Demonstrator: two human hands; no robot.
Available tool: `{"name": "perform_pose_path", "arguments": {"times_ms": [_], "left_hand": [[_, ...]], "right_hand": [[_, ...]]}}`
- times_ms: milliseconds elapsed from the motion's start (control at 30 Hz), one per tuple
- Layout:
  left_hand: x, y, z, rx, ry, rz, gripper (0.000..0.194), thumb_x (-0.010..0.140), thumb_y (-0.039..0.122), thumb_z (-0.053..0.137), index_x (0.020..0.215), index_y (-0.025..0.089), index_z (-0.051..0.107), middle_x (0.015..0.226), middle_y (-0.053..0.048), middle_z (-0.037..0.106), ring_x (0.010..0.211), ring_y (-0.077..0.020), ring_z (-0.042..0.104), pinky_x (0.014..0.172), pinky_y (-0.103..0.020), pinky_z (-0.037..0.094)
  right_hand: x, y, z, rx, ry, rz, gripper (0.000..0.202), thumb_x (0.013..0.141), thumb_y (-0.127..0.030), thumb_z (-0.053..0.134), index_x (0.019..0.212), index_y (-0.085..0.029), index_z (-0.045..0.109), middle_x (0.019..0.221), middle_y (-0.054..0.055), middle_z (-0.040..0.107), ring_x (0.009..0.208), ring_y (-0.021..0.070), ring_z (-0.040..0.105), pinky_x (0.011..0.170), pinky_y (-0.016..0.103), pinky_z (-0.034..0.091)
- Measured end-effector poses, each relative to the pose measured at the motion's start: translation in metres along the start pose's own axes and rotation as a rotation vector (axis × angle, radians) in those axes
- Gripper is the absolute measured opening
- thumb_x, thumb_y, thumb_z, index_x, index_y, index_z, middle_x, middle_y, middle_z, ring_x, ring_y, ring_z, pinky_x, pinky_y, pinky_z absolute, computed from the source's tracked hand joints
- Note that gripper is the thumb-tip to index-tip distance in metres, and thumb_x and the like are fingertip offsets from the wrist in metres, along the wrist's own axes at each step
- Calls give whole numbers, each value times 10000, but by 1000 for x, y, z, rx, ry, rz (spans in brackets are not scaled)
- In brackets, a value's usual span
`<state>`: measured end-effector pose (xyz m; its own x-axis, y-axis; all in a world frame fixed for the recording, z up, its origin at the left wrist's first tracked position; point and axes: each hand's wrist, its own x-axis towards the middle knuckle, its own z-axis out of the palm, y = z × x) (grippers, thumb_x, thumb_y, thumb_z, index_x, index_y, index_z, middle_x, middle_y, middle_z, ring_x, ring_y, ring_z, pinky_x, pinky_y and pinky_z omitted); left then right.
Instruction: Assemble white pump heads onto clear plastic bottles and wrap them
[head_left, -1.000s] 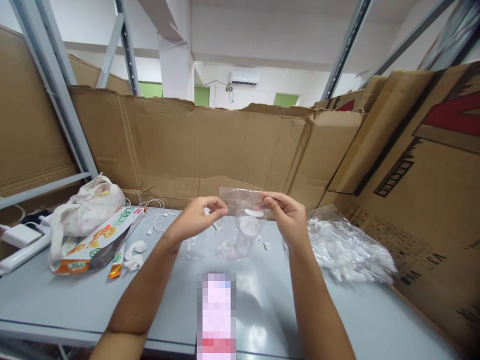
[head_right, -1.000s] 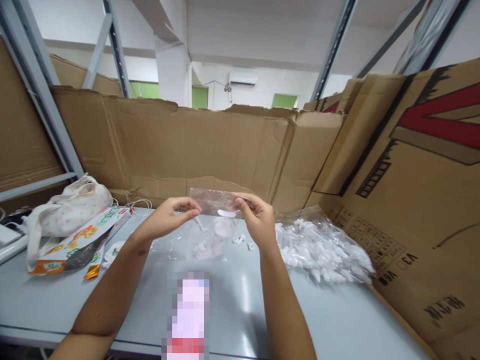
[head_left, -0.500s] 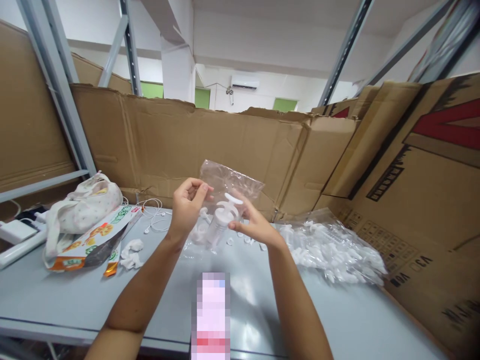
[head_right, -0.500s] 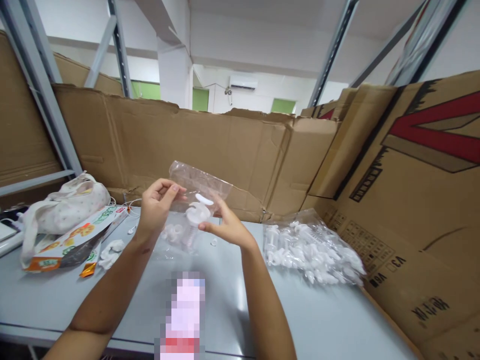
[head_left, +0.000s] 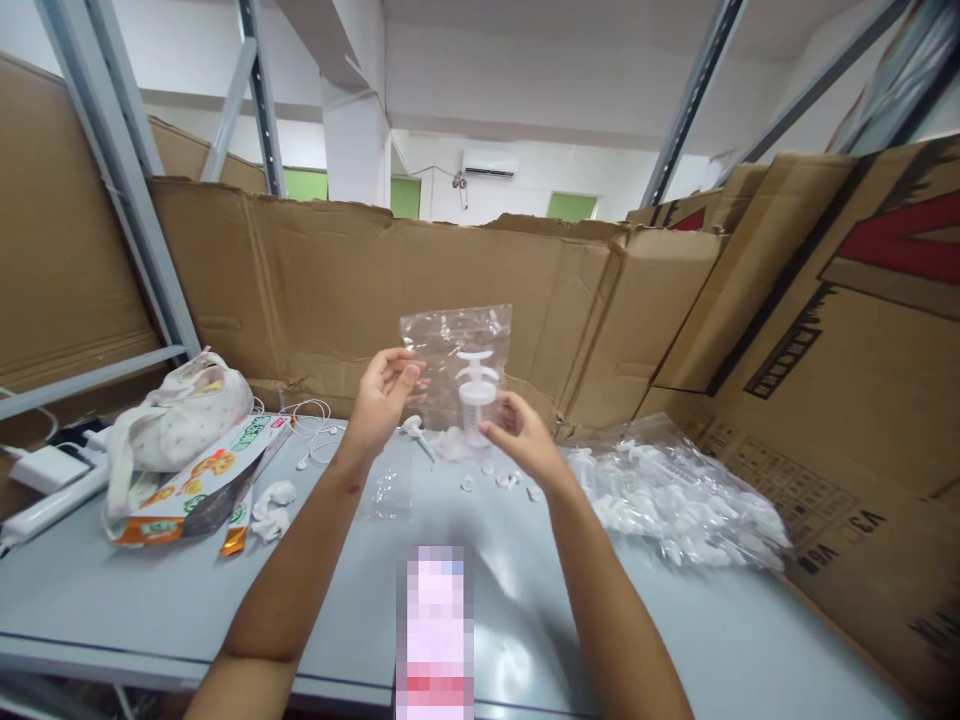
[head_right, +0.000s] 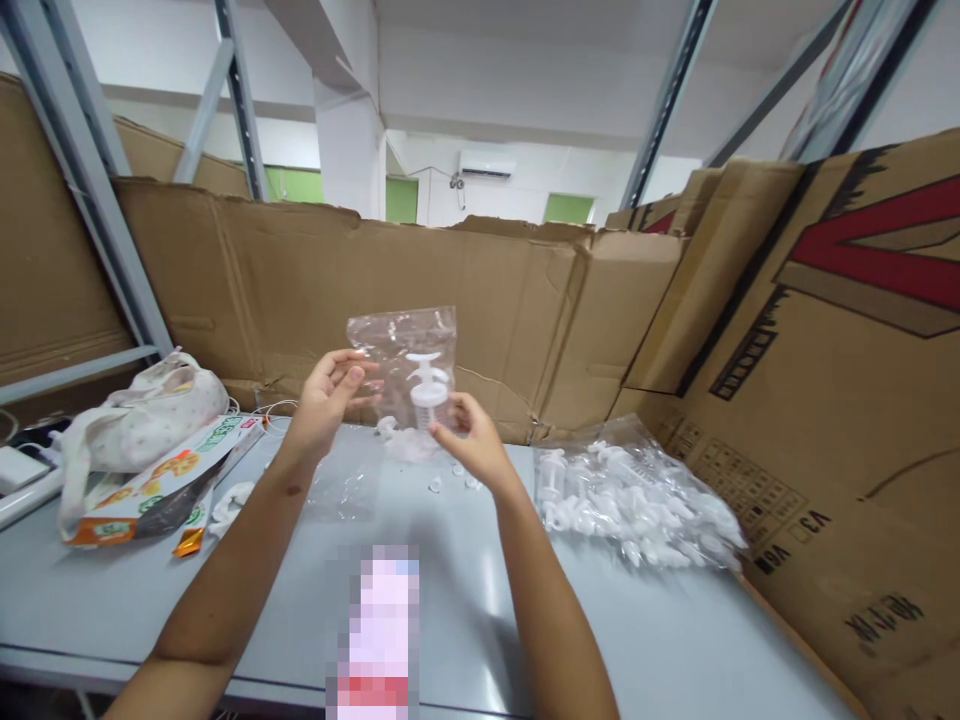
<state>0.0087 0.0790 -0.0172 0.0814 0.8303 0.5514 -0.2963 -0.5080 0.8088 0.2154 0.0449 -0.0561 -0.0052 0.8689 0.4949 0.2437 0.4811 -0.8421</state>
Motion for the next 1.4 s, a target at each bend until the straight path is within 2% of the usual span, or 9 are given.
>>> {"name": "perform_pose_path", "arguments": {"times_ms": [100,200,333,433,633,833,1000,1200,1400], "left_hand": [[2,-2,-4,100,-37,-27,455,774,401,668,1143,207,485,1108,-85,574,886,-172,638,677,-302,581],[0,1,-8,207,-115,-48,389,819,369,611,1157,215,496,1137,-92,558,920,-184,622,672,-299,566],[-10,3,-17,491,-344,-88,320,861,419,533,1117,227,549,1094,-73,608,944,-199,613,746,-319,529],[-19,-4,-24,854,-540,-146,379,856,488,500,1141,249,571,1099,-59,645,960,-221,617,804,-333,489],[-31,-38,-48,1483,-707,-405,485,838,484,470,1258,252,533,1254,-106,606,1161,-322,542,882,-405,435],[-39,-64,-80,1570,-694,-553,588,758,477,557,1290,233,508,1225,-146,603,1098,-344,577,829,-408,457],[-45,-70,-85,1560,-739,-592,602,699,465,620,1259,265,523,1234,-129,582,1098,-341,570,843,-415,457],[-52,-71,-79,1538,-715,-580,695,698,418,630,1350,271,439,1404,-143,426,1207,-361,490,909,-416,435],[-55,-76,-79,1537,-590,-564,745,692,394,649,1383,237,421,1485,-190,299,1276,-434,398,964,-495,381]], "right_hand": [[-2,2,-45,-200,250,43,488,671,-496,688,1030,-185,576,893,57,683,820,215,641,747,348,506],[-11,7,-98,-490,493,141,552,709,-524,611,1111,-147,586,1040,116,679,908,243,643,769,337,501],[-24,23,-149,-794,541,407,546,730,-481,568,1102,-84,620,999,185,689,914,310,645,750,366,487],[-26,40,-163,-893,462,579,415,706,-415,603,945,-84,674,855,181,704,853,324,661,704,357,483],[-19,71,-155,-898,207,831,271,742,-348,594,810,-99,673,707,115,686,550,212,662,520,273,460],[-16,75,-143,-909,102,943,283,776,-345,588,862,-84,657,756,123,696,560,192,672,500,252,465],[-19,64,-140,-964,49,972,276,765,-362,631,854,-103,662,783,128,712,603,215,690,541,284,504],[-11,52,-120,-1180,116,771,393,775,-410,606,1070,-153,634,1106,218,667,1069,361,619,802,437,484],[5,67,-64,-1144,-9,415,405,889,-359,465,1222,-146,557,1157,182,653,1112,306,592,878,370,438]]}}
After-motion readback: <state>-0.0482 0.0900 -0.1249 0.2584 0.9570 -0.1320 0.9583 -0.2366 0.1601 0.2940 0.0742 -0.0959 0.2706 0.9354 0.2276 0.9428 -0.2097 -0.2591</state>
